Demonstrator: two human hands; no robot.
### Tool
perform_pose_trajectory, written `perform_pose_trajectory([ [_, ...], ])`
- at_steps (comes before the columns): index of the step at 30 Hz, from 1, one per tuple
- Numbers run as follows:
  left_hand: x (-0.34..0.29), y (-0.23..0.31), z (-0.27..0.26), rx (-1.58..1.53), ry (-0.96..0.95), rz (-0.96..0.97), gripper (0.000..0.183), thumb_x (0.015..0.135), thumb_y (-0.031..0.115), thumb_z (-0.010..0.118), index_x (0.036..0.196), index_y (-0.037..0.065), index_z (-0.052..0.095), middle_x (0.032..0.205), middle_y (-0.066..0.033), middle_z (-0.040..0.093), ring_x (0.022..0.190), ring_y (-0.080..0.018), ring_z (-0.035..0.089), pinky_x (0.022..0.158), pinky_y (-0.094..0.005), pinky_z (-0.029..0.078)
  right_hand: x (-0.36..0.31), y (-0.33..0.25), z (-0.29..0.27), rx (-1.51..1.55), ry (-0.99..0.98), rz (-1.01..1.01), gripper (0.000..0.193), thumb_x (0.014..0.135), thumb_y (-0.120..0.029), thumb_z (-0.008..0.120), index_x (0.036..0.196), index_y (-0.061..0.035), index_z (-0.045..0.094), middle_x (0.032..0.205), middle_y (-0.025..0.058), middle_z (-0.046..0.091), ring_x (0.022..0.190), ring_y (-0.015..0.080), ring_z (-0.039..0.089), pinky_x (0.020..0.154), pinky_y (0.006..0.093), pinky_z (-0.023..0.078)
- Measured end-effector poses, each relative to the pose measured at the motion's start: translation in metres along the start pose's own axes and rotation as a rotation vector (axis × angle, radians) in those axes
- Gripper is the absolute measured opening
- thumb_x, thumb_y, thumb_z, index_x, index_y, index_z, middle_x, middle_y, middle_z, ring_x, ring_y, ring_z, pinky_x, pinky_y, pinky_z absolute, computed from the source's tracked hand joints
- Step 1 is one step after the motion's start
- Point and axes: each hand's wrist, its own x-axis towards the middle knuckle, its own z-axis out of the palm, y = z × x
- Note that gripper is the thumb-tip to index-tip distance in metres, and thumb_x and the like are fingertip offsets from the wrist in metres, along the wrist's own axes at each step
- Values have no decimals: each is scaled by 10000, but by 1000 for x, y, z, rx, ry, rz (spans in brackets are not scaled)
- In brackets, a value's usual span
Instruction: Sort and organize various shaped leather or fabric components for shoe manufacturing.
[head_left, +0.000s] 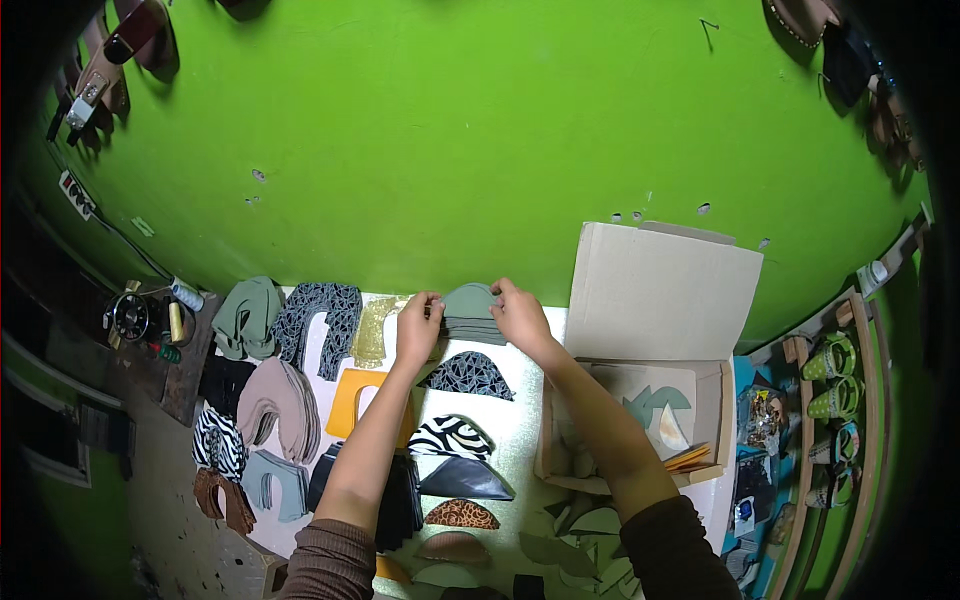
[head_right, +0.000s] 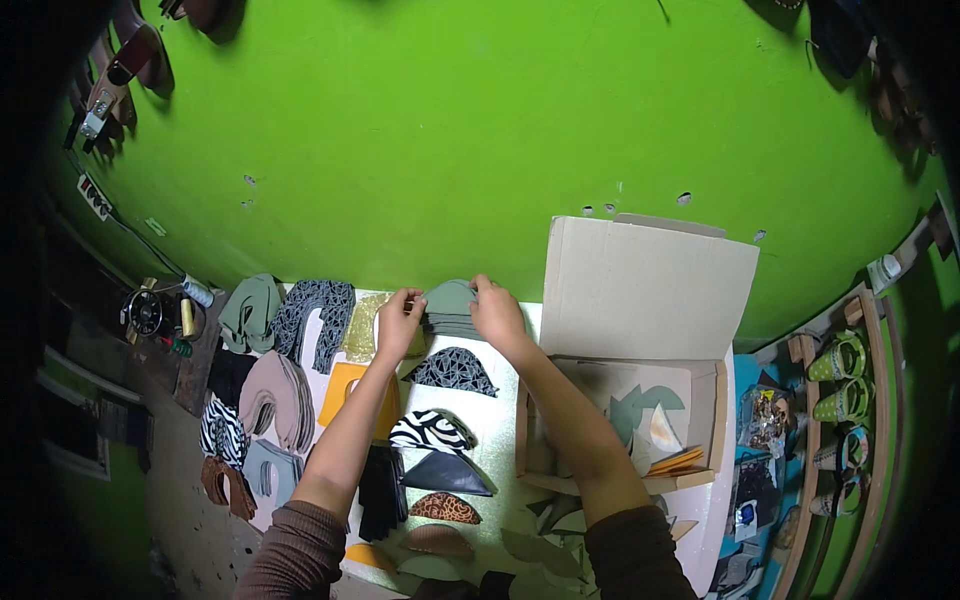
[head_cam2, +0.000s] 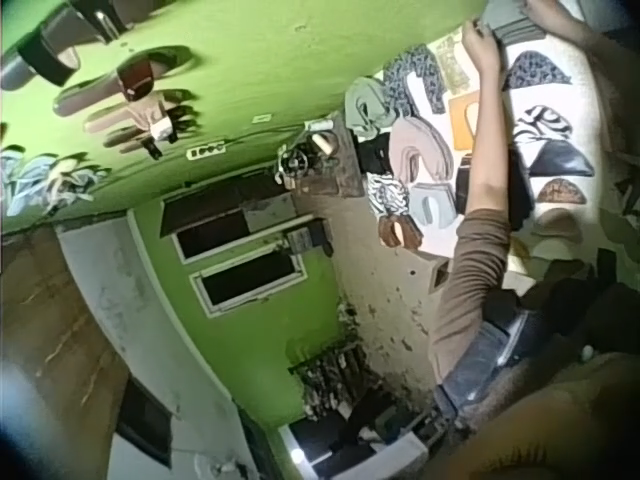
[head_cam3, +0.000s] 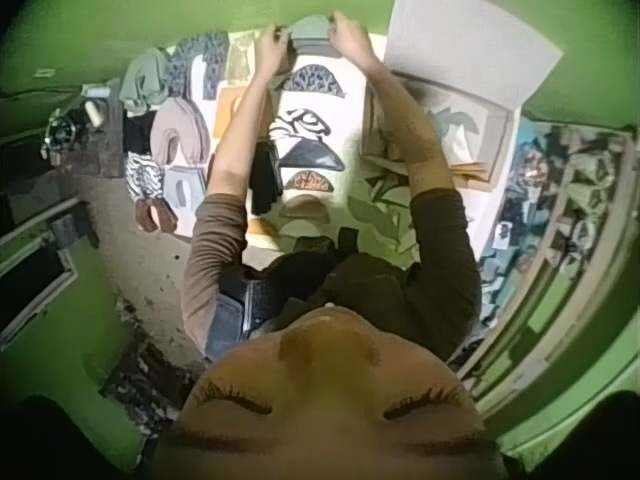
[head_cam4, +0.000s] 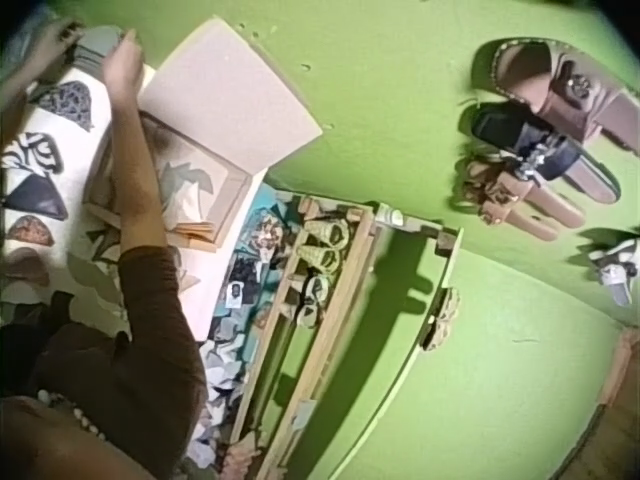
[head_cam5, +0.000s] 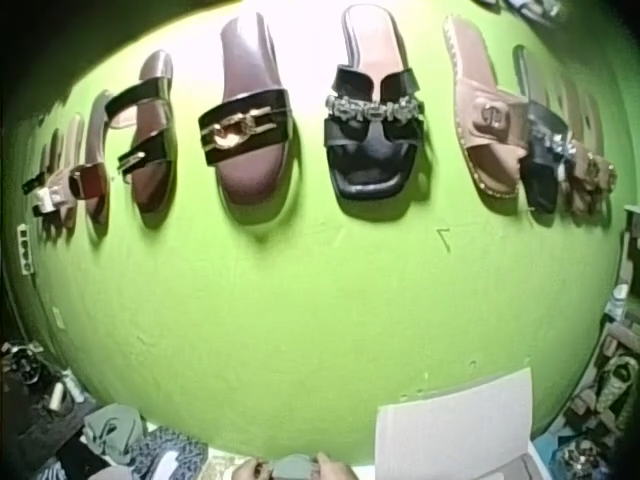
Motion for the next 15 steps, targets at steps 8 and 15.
perform_pose_trajectory([
  [8, -6, -1, 5, 264, 51, 182, 163, 797, 92, 608, 935, 7, 593, 904, -153, 588, 808, -307, 578, 729, -373, 467, -2, 11, 13, -260, 54, -143, 122, 781, -96, 581, 894, -51, 587, 870, 157, 591, 828, 324, 583, 744, 412, 478],
  [15, -29, 27, -15, 354, 17, 260, 171, 787, 73, 585, 955, 46, 588, 972, -122, 549, 918, -327, 529, 793, -392, 445, -37, -2, 3, -302, 200, -221, 100, 803, -131, 570, 857, -62, 620, 893, 139, 567, 859, 311, 566, 727, 401, 476],
])
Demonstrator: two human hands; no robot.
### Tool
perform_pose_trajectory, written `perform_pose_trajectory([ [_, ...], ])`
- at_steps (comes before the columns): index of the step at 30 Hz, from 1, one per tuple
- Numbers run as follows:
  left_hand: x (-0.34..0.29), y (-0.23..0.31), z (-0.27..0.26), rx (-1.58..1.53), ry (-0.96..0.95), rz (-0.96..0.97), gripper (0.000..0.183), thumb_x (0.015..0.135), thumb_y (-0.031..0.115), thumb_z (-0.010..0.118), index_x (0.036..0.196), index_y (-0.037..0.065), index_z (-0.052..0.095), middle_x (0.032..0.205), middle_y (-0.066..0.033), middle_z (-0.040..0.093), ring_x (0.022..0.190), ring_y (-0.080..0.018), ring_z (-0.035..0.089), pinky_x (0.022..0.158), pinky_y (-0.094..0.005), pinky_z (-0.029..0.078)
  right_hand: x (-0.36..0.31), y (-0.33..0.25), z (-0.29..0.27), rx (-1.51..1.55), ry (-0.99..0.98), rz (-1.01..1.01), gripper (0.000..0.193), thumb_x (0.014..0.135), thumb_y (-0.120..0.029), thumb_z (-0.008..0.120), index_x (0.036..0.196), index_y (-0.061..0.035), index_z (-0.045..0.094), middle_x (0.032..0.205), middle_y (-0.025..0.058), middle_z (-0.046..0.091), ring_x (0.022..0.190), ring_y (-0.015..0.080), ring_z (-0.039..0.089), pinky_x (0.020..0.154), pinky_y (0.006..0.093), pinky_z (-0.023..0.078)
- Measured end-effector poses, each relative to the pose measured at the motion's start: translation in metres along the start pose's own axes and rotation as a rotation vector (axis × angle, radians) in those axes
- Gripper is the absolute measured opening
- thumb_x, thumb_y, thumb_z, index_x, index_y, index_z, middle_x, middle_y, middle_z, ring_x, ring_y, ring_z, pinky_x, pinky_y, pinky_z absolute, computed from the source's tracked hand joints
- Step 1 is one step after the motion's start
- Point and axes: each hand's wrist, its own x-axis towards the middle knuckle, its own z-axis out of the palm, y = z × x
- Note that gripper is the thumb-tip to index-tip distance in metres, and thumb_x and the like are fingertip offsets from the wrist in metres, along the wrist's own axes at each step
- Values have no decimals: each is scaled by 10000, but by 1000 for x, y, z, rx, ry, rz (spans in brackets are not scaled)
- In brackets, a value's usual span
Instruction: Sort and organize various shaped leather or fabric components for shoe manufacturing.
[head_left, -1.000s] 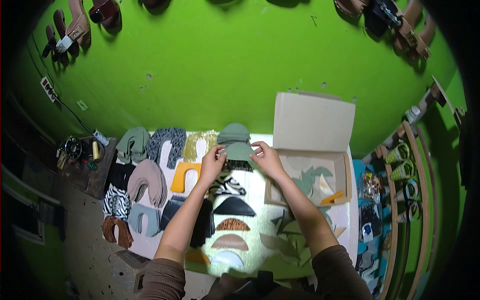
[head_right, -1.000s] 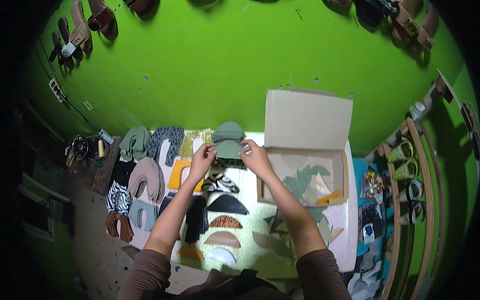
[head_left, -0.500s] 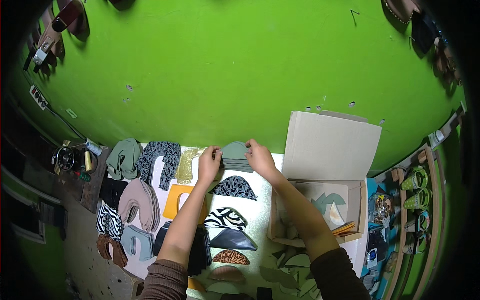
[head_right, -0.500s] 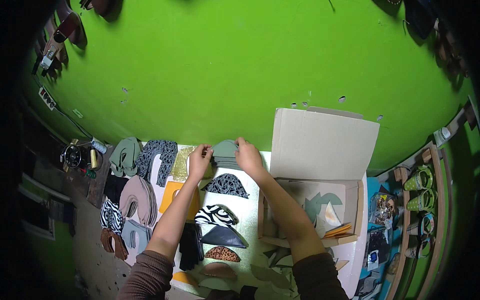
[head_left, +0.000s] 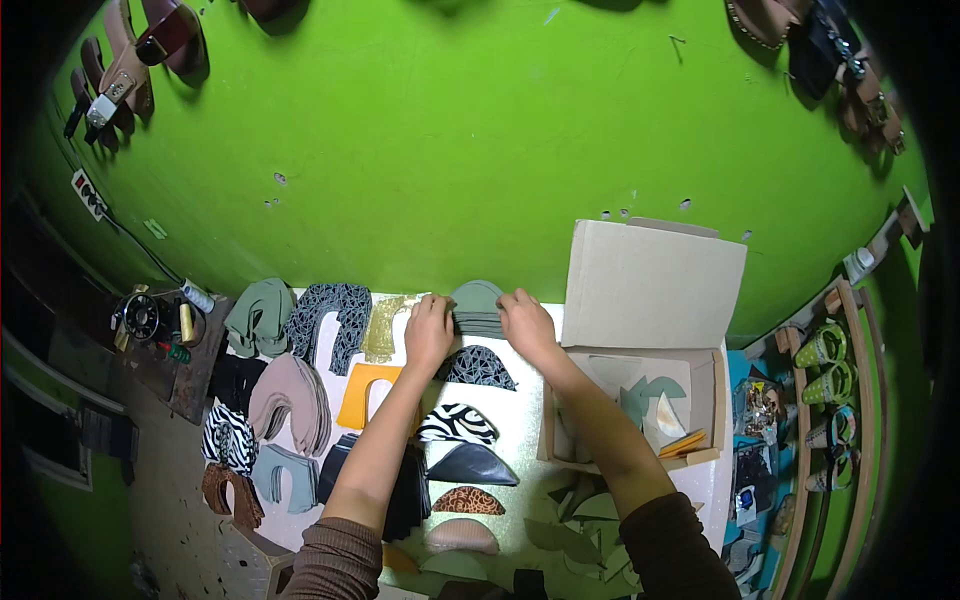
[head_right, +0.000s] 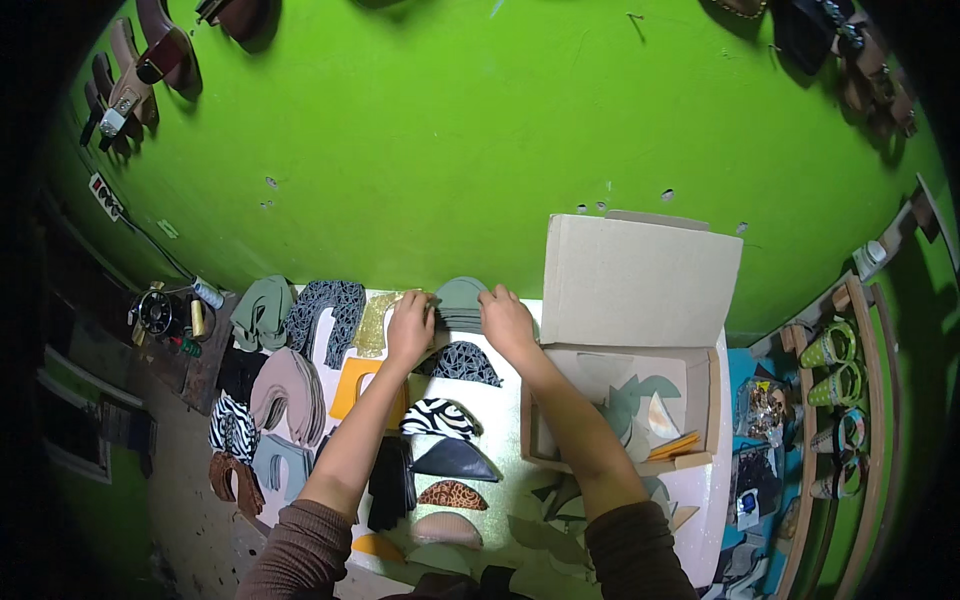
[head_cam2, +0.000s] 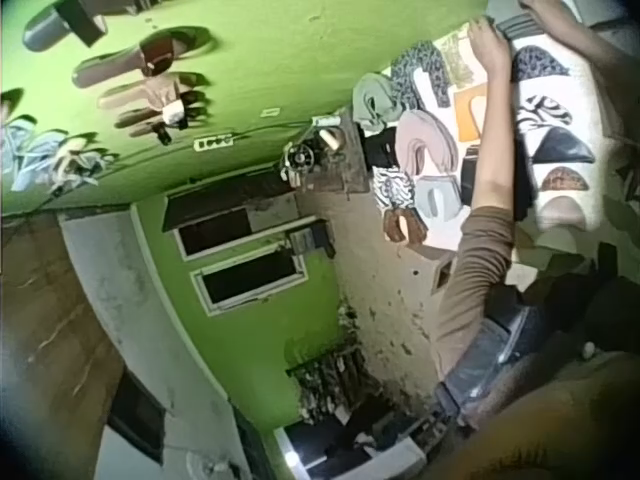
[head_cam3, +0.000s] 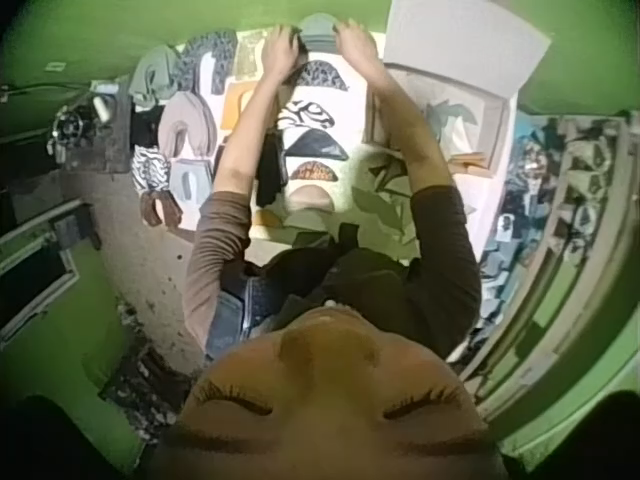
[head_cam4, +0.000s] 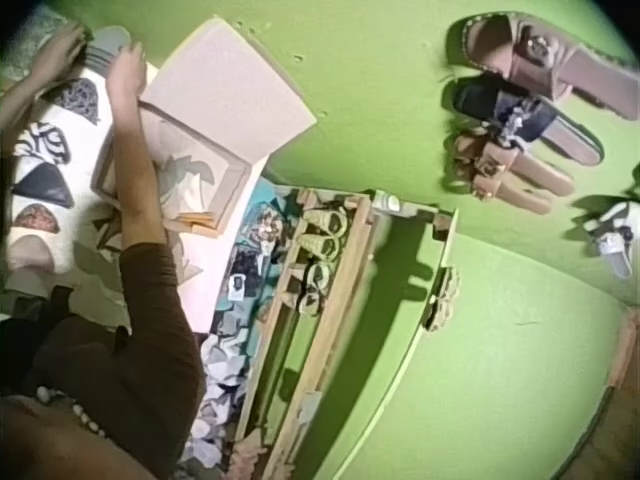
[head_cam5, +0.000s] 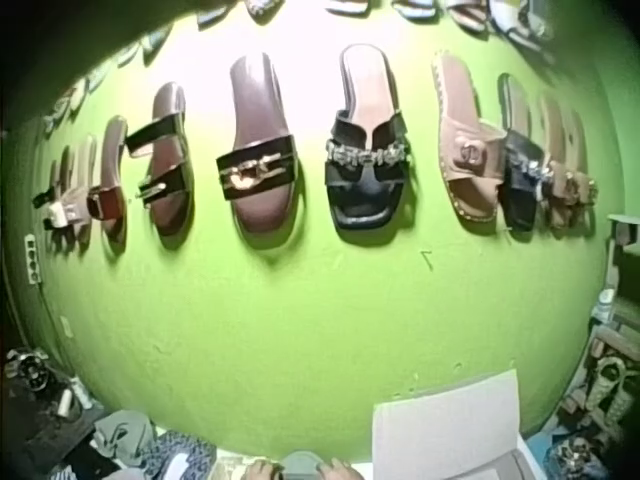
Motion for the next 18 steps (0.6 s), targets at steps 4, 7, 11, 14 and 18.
perform_pose_trajectory([
  [4, -18, 16, -21, -95, -19, 13, 208, 772, 22, 551, 975, 48, 582, 956, -130, 553, 904, -338, 538, 771, -398, 453, -24, -19, -28, 29, -10, -64, 94, 787, -139, 580, 821, -55, 604, 817, 121, 589, 795, 294, 591, 682, 392, 486],
  [7, -38, 37, -40, -122, -56, 69, 220, 770, 2, 533, 979, 51, 581, 958, -134, 555, 891, -343, 541, 751, -401, 457, -47, -37, -50, 20, 34, -79, 147, 790, -193, 598, 749, -52, 589, 754, 117, 606, 732, 296, 601, 644, 396, 483],
  [11, -69, 71, -63, -240, -81, 152, 204, 784, 9, 527, 977, 55, 578, 938, -126, 570, 879, -337, 552, 730, -394, 457, -83, -57, -84, 1, 38, -109, 171, 809, -212, 580, 754, -50, 592, 730, 119, 598, 707, 299, 601, 620, 402, 479],
  [14, -98, 87, -73, -271, -96, 220, 196, 788, 16, 527, 973, 54, 578, 936, -129, 572, 871, -334, 557, 722, -393, 459, -119, -67, -97, 18, 67, -99, 109, 799, -160, 573, 783, -54, 595, 762, 113, 596, 718, 297, 600, 625, 403, 480],
  [18, -135, 108, -86, -300, -159, 219, 169, 780, 21, 540, 941, 50, 584, 883, -119, 577, 812, -315, 578, 687, -393, 468, -166, -75, -115, 49, 66, -96, 80, 771, -92, 565, 836, -60, 600, 803, 109, 595, 739, 296, 599, 637, 403, 481],
])
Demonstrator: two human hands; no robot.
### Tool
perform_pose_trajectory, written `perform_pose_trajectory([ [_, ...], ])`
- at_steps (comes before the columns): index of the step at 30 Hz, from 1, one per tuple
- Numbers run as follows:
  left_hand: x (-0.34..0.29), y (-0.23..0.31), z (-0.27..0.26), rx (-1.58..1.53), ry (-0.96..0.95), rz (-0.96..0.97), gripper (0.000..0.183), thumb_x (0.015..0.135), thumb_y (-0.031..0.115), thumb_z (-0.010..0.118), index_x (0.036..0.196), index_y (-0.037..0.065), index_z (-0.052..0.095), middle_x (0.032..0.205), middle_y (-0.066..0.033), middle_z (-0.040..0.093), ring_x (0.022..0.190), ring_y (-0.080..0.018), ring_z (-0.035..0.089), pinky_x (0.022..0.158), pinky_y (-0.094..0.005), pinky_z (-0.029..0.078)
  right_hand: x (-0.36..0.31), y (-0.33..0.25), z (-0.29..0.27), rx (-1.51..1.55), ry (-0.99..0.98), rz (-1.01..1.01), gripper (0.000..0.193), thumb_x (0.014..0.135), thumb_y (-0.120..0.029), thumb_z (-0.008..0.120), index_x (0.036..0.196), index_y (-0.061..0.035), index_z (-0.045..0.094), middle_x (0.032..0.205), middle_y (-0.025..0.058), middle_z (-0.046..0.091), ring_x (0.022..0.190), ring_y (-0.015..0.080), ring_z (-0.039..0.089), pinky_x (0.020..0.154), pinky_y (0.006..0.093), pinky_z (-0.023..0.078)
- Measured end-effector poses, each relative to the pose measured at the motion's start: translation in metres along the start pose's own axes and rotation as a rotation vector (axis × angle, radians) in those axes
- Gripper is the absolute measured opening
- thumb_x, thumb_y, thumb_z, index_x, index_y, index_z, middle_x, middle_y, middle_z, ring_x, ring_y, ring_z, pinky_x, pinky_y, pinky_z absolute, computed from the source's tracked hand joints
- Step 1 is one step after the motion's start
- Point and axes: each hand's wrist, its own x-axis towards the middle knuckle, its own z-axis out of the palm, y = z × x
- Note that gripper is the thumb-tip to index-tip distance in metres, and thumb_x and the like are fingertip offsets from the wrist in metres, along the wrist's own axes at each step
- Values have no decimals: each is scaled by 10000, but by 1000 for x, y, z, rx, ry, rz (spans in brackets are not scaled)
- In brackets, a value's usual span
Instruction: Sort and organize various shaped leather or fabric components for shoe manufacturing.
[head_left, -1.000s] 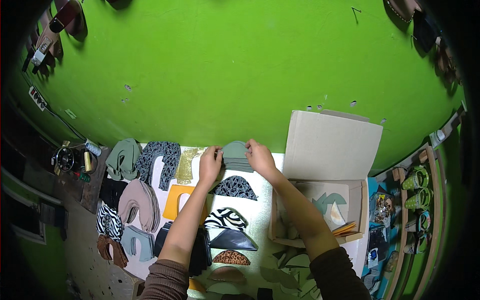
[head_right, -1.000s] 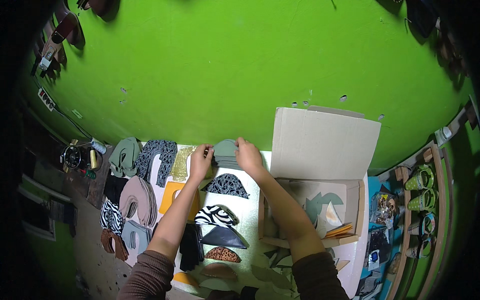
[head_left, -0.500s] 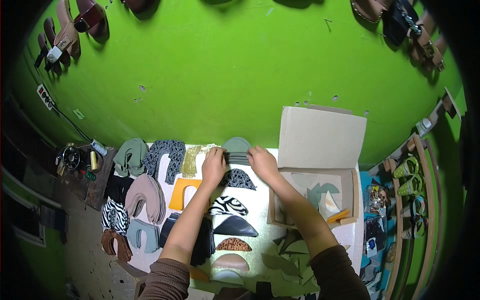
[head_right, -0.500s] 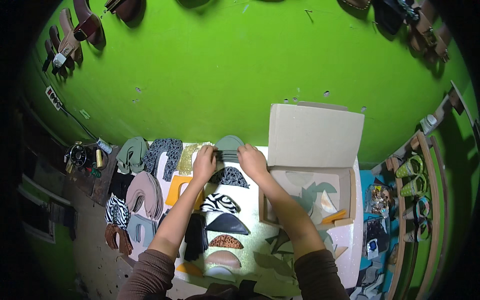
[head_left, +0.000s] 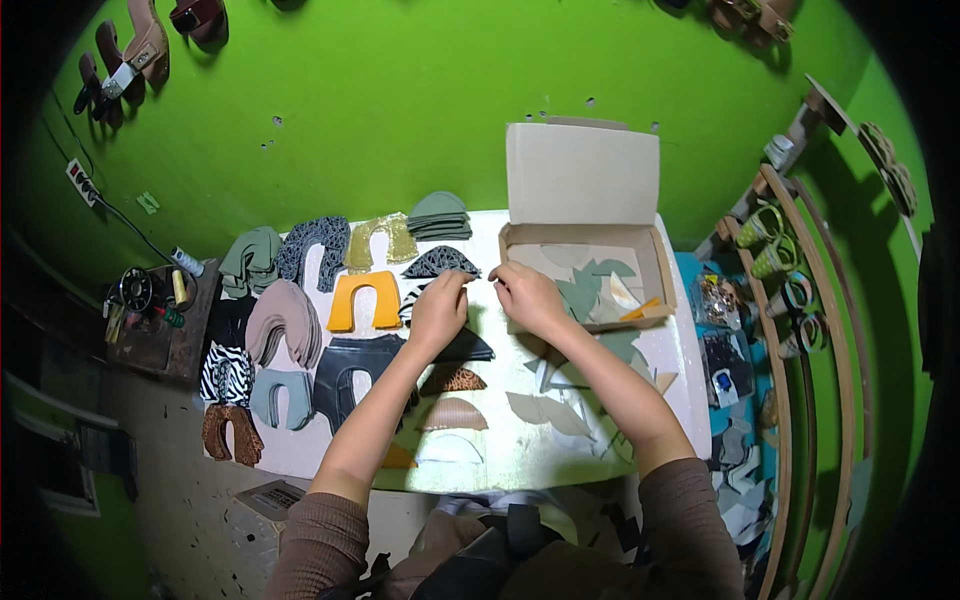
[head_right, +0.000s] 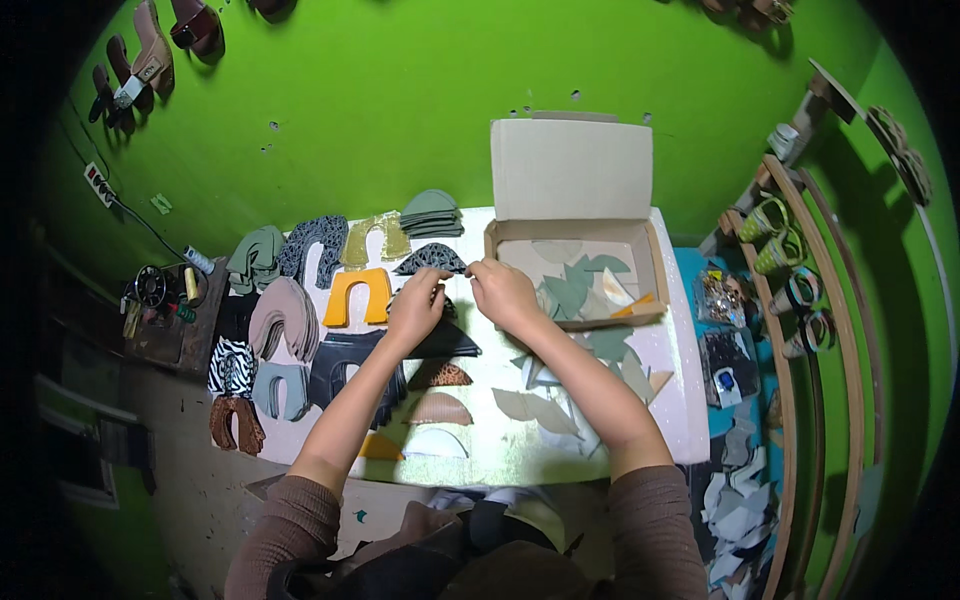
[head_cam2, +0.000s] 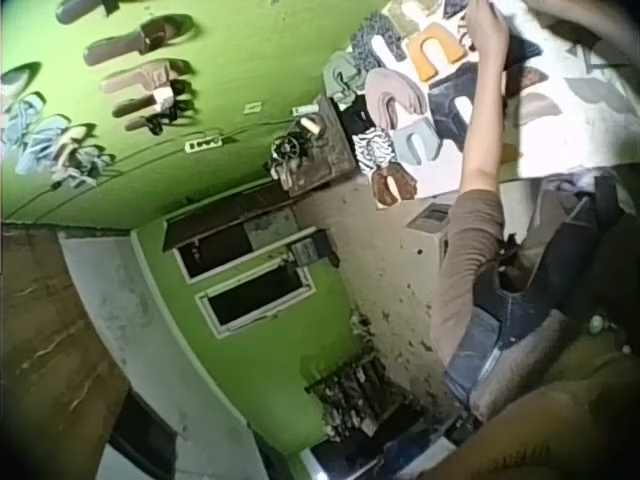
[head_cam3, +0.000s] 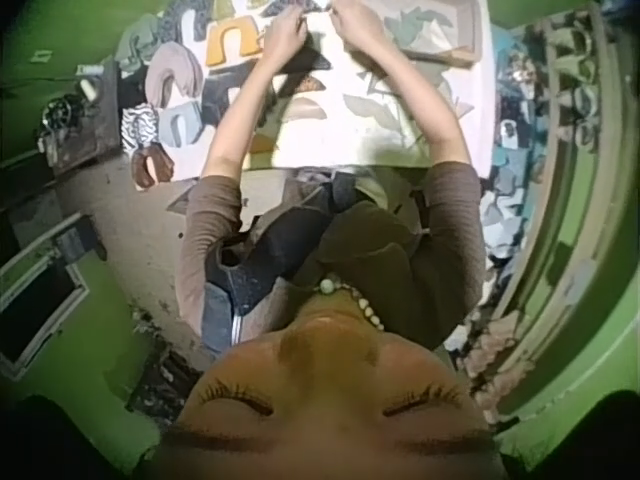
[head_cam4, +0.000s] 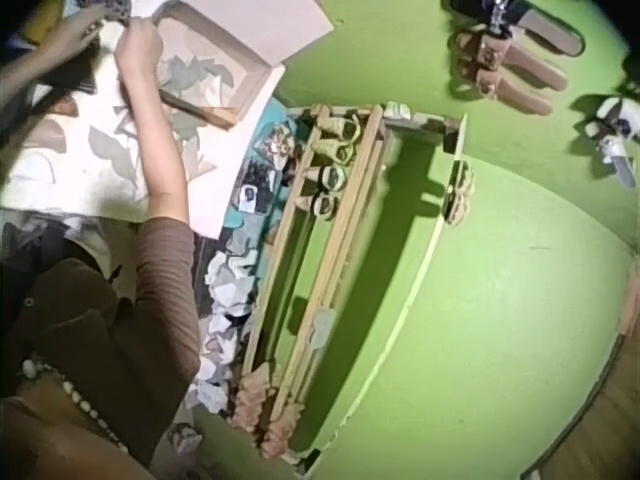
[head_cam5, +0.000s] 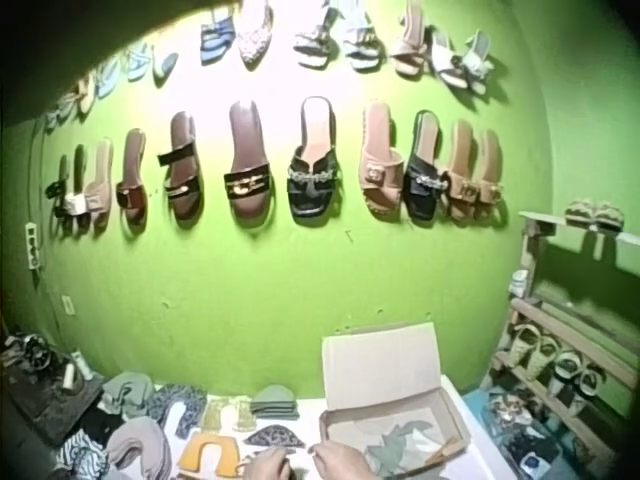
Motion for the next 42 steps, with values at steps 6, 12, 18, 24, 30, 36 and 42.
perform_pose_trajectory([
  [6, -47, 27, 0, -30, -66, -18, 166, 794, 44, 538, 951, 50, 590, 899, -120, 584, 819, -303, 581, 703, -376, 470, -64, -11, -22, -21, -93, 130, 99, 783, -123, 551, 842, -68, 608, 814, 110, 600, 765, 302, 595, 657, 405, 477],
  [12, -98, 35, 25, -172, -75, -111, 173, 831, 56, 520, 982, 9, 590, 930, -149, 590, 818, -296, 595, 720, -338, 471, -120, 2, -13, -49, -182, 230, 113, 788, -136, 539, 830, -61, 613, 831, 105, 603, 788, 302, 592, 678, 404, 479],
  [18, -125, 60, 53, -174, -236, -190, 190, 820, 97, 530, 984, 34, 604, 936, -144, 621, 834, -301, 602, 736, -369, 470, -162, 34, -7, -147, -252, 340, 171, 775, -209, 597, 857, -59, 602, 879, 128, 597, 854, 312, 580, 725, 412, 476],
  [24, -129, 76, 92, -249, -308, -297, 207, 836, 142, 521, 977, 21, 613, 980, -174, 607, 872, -340, 587, 758, -397, 467, -185, 39, 11, -183, -177, 479, 341, 720, -303, 686, 914, -61, 544, 915, 126, 576, 881, 307, 573, 715, 413, 470],
  [30, -121, 95, 119, -306, -330, -494, 222, 843, 160, 529, 982, 9, 611, 943, -182, 624, 846, -343, 600, 760, -392, 468, -189, 60, 16, -82, -116, 450, 244, 745, -252, 662, 840, -56, 552, 860, 120, 593, 795, 314, 591, 668, 406, 469],
  [36, -123, 111, 142, -393, -277, -570, 212, 845, 144, 543, 992, 3, 600, 922, -171, 631, 842, -290, 621, 752, -352, 481, -201, 92, 1, 704, -193, 773, 185, 800, -205, 621, 841, -25, 609, 802, 87, 645, 732, 170, 608, 655, 294, 474],
  [42, -126, 122, 162, -592, -246, -611, 401, 821, 176, 624, 1143, -30, 504, 1027, -156, 603, 882, -227, 611, 757, -306, 484, -207, 90, -34, 1094, -338, 841, 168, 861, -203, 584, 900, -40, 585, 821, 1, 577, 733, 80, 510, 646, 224, 409],
])
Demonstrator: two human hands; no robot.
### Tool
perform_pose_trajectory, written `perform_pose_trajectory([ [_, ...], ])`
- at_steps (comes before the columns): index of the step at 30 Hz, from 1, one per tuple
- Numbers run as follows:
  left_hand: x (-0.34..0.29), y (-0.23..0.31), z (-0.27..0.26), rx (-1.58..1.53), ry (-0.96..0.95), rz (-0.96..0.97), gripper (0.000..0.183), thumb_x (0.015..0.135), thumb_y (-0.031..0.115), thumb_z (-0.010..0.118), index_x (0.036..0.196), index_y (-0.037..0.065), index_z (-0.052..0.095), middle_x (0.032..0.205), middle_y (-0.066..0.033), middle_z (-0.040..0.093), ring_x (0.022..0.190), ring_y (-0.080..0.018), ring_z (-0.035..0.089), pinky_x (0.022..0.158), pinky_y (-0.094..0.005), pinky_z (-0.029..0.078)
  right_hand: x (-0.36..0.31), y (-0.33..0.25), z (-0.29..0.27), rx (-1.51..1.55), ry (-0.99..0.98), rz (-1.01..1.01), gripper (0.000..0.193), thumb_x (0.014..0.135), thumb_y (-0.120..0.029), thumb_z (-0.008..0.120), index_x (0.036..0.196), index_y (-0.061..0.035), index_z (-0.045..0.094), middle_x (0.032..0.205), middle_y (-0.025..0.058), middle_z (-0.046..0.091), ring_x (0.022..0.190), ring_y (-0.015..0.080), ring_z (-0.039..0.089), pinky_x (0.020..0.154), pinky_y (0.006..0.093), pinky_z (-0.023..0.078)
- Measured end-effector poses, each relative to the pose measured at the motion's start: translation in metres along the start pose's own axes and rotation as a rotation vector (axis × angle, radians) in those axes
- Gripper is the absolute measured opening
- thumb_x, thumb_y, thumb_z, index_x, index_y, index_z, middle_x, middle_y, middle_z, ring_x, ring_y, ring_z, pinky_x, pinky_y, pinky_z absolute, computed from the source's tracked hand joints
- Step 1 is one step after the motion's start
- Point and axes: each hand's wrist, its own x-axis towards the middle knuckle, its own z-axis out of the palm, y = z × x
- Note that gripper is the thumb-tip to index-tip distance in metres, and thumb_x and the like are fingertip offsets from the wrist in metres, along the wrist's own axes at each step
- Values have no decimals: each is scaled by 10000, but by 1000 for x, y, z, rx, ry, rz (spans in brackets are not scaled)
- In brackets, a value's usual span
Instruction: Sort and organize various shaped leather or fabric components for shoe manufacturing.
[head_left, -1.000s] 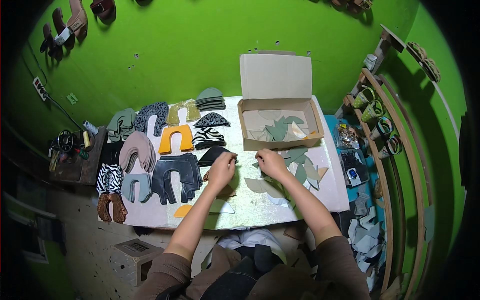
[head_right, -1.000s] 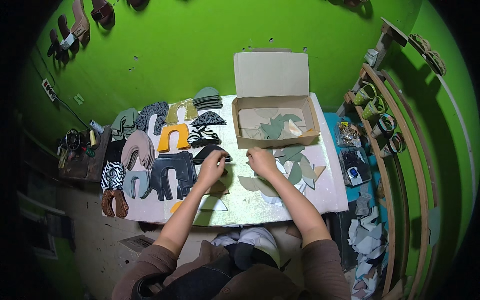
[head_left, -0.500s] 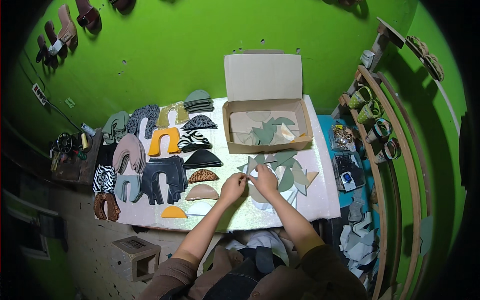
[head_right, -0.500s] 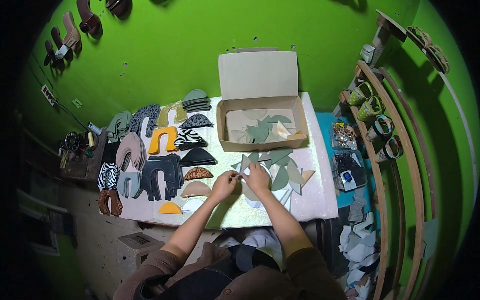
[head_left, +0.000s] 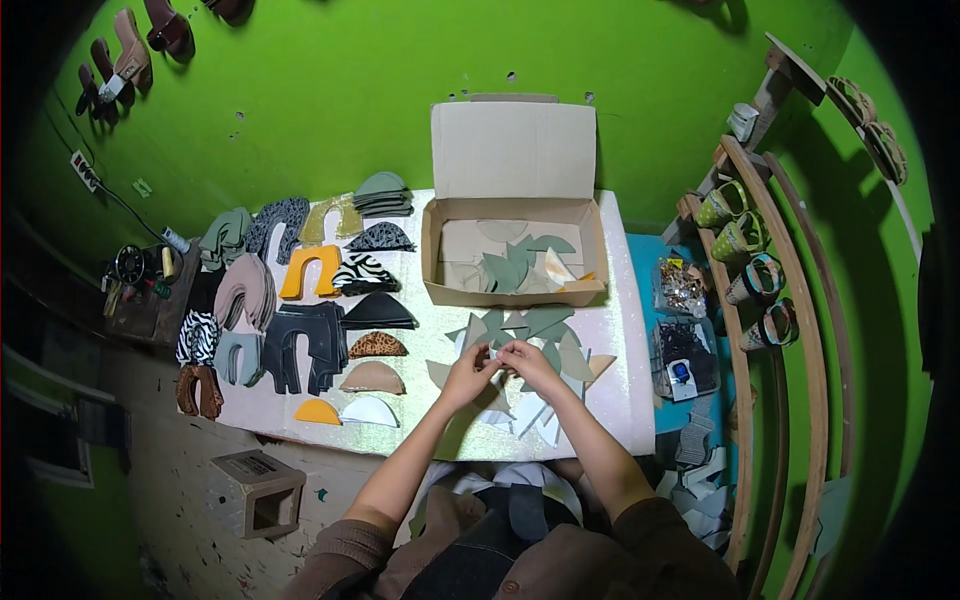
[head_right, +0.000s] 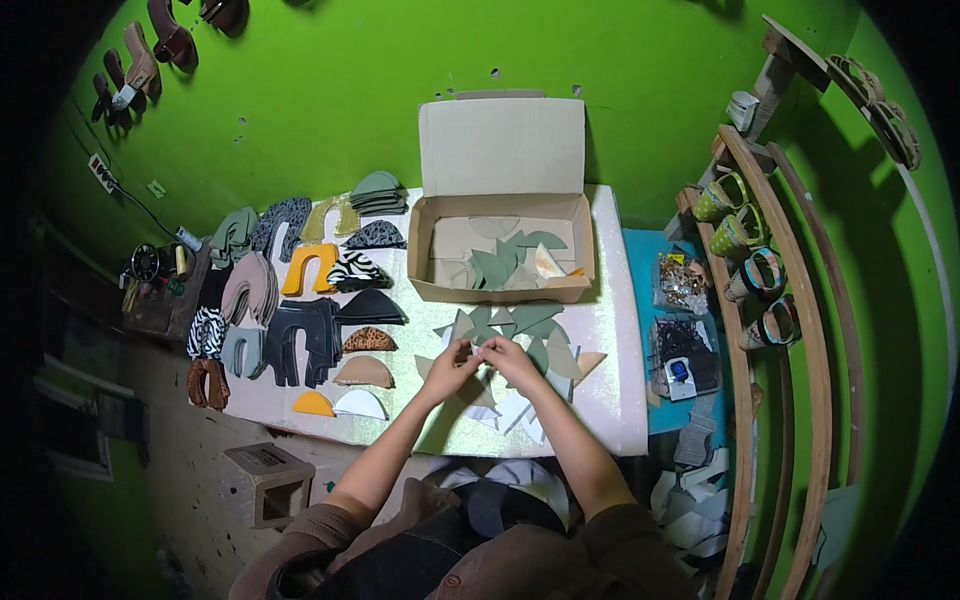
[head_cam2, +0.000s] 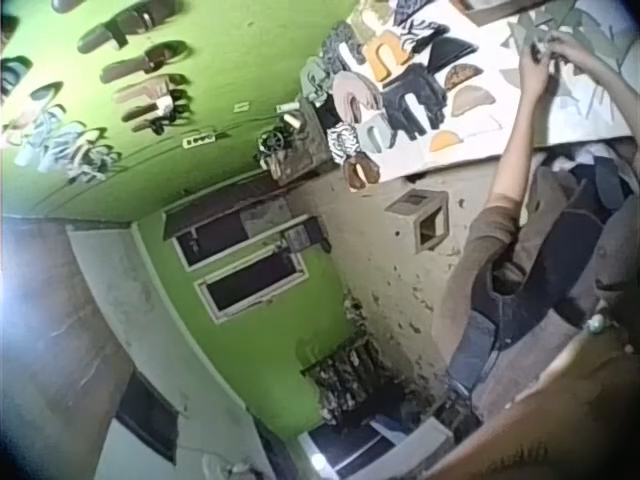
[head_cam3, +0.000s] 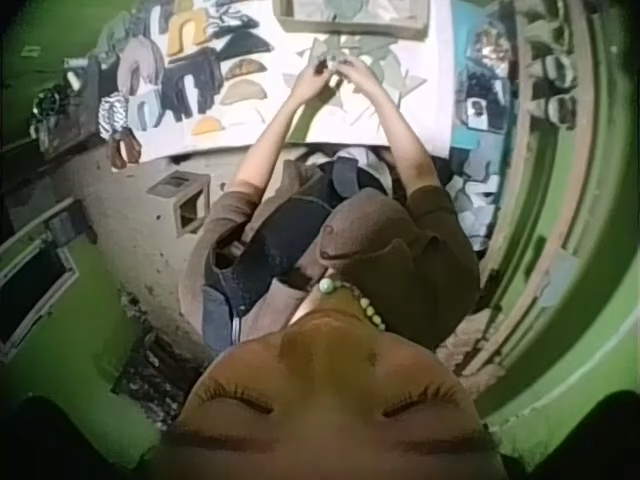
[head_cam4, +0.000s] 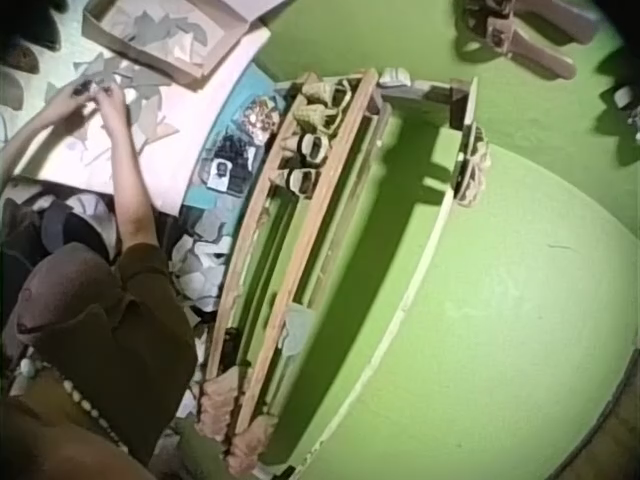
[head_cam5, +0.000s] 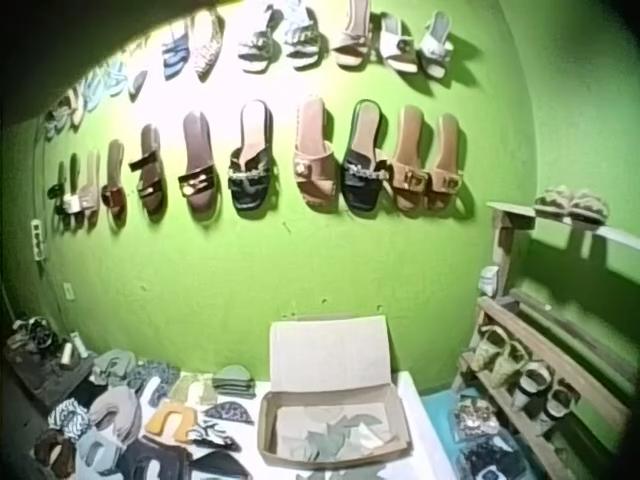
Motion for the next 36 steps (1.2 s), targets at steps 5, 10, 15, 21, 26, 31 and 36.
perform_pose_trajectory([
  [5, 5, 5, 11, -48, -106, -14, 365, 869, 124, 577, 1183, -33, 477, 1001, -111, 592, 893, -151, 589, 767, -270, 485, -3, -6, -15, -101, -96, -109, 174, 884, -187, 559, 920, -21, 594, 819, 0, 586, 746, 86, 533, 684, 224, 431],
  [10, -2, -4, 8, -257, 37, -195, 258, 892, 63, 510, 1130, -36, 508, 930, -74, 595, 805, -121, 587, 695, -225, 491, -12, -12, -19, -475, 95, -268, 257, 849, -194, 603, 997, 16, 588, 903, 65, 599, 834, 129, 552, 768, 255, 443],
  [15, -20, -2, 11, -650, 87, -296, 252, 893, 70, 527, 1123, -28, 494, 958, -78, 577, 803, -127, 590, 712, -217, 528, -22, -2, -27, -385, -13, -151, 332, 820, -199, 644, 1048, 26, 559, 985, 124, 591, 897, 158, 562, 765, 280, 455],
  [21, -50, -5, 4, -558, 83, -317, 222, 892, 78, 539, 1072, -47, 511, 882, -82, 615, 747, -117, 614, 669, -211, 519, -20, 19, -24, -395, -112, -46, 287, 812, -162, 654, 1009, 30, 571, 878, 86, 626, 796, 126, 583, 706, 247, 465],
  [26, -80, -18, -17, -396, 103, -287, 202, 892, 92, 544, 1029, -56, 532, 824, -76, 620, 698, -114, 603, 651, -224, 503, -28, 33, -2, -397, -140, -19, 261, 820, -153, 643, 992, 31, 572, 799, 63, 615, 685, 106, 576, 596, 241, 469],
  [31, -113, -31, -44, -424, 230, -363, 193, 903, 132, 533, 936, -53, 579, 782, -66, 625, 637, -86, 563, 597, -210, 471, -35, 32, 40, -444, -200, -39, 286, 816, -154, 639, 1040, 4, 555, 726, 59, 585, 575, 116, 561, 536, 249, 448],
  [36, -137, -46, -80, -415, 252, -430, 190, 895, 157, 551, 938, -23, 594, 794, -40, 613, 678, -81, 564, 639, -220, 474, -34, 44, 83, -484, -204, -119, 312, 791, -174, 651, 1058, -48, 550, 715, 70, 593, 605, 163, 590, 569, 297, 455],
])
